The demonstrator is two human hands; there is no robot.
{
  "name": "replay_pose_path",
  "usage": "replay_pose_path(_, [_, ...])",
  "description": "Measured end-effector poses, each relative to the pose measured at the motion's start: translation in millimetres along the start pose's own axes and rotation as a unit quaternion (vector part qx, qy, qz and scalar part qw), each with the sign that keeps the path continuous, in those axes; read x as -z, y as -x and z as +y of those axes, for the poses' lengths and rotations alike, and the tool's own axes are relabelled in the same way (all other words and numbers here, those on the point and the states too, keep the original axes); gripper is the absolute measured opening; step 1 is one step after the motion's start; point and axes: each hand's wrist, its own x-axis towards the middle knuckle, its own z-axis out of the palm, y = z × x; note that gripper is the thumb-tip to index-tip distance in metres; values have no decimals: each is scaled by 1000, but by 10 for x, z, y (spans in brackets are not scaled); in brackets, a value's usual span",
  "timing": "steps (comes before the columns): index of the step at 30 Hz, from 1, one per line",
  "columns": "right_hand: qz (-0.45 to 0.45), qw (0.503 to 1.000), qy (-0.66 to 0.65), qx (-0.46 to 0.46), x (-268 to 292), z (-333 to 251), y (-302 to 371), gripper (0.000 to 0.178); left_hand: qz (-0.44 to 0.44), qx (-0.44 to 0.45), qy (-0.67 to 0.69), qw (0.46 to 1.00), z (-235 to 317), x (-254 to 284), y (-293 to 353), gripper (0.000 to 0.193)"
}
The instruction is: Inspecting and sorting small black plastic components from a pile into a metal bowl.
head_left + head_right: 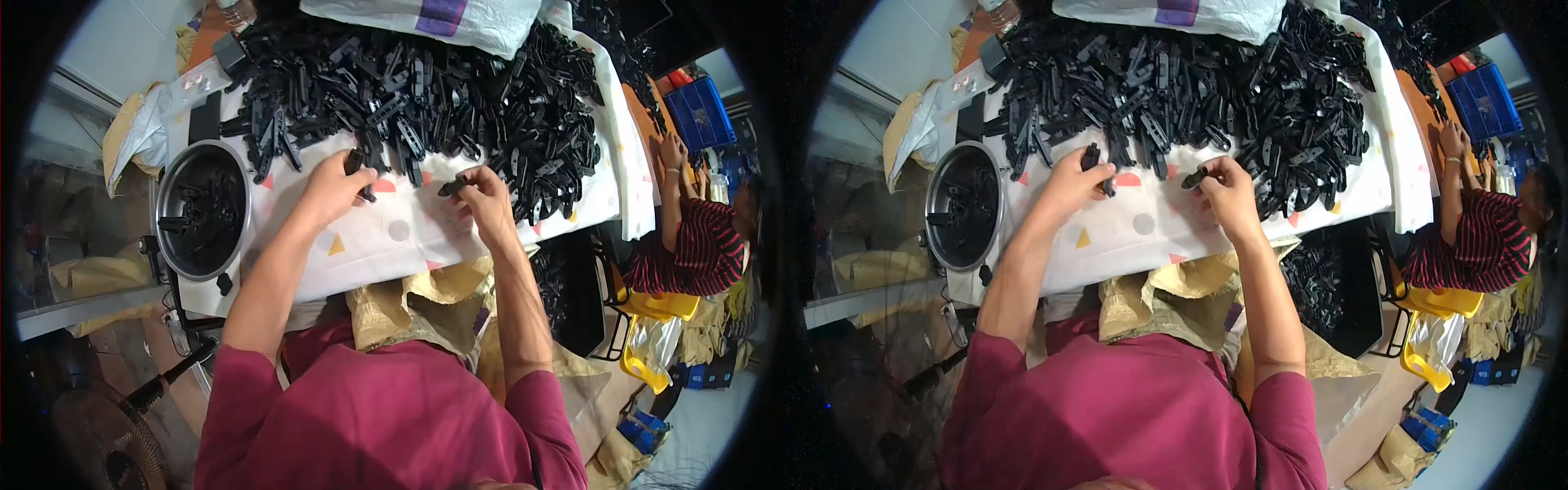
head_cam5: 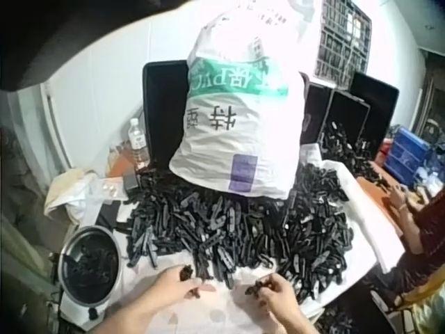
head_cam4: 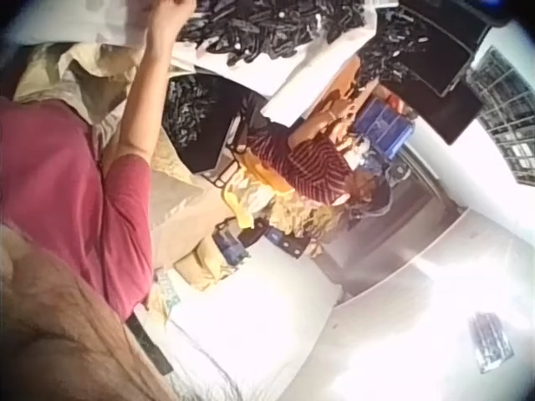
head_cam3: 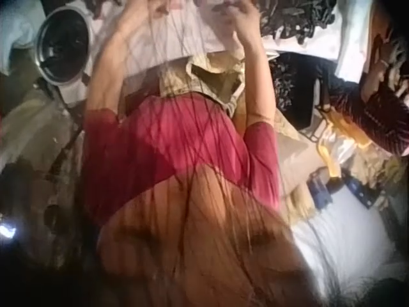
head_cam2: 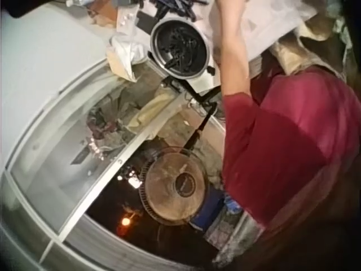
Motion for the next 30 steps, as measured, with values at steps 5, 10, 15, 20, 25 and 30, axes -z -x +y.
replay_pose_path(5, [-57,986,-142,61,-330,56,185,17,-135,82,398,904,91,-219,191,17])
replay_pose_path(10, [-37,985,-157,64,-435,11,344,23,-146,79,402,900,-24,-421,137,16])
replay_pose_path(15, [75,976,-173,105,-306,-27,302,11,-151,72,387,907,112,-204,236,25])
replay_pose_path(20, [-93,960,-46,260,-220,-314,520,13,-198,52,340,918,187,-24,258,24])
replay_pose_path(25, [-59,862,219,454,-285,-499,551,23,-219,-67,226,947,286,6,322,22])
replay_pose_path(30, [-31,813,252,524,-340,-507,630,28,-172,-147,126,966,285,-69,398,19])
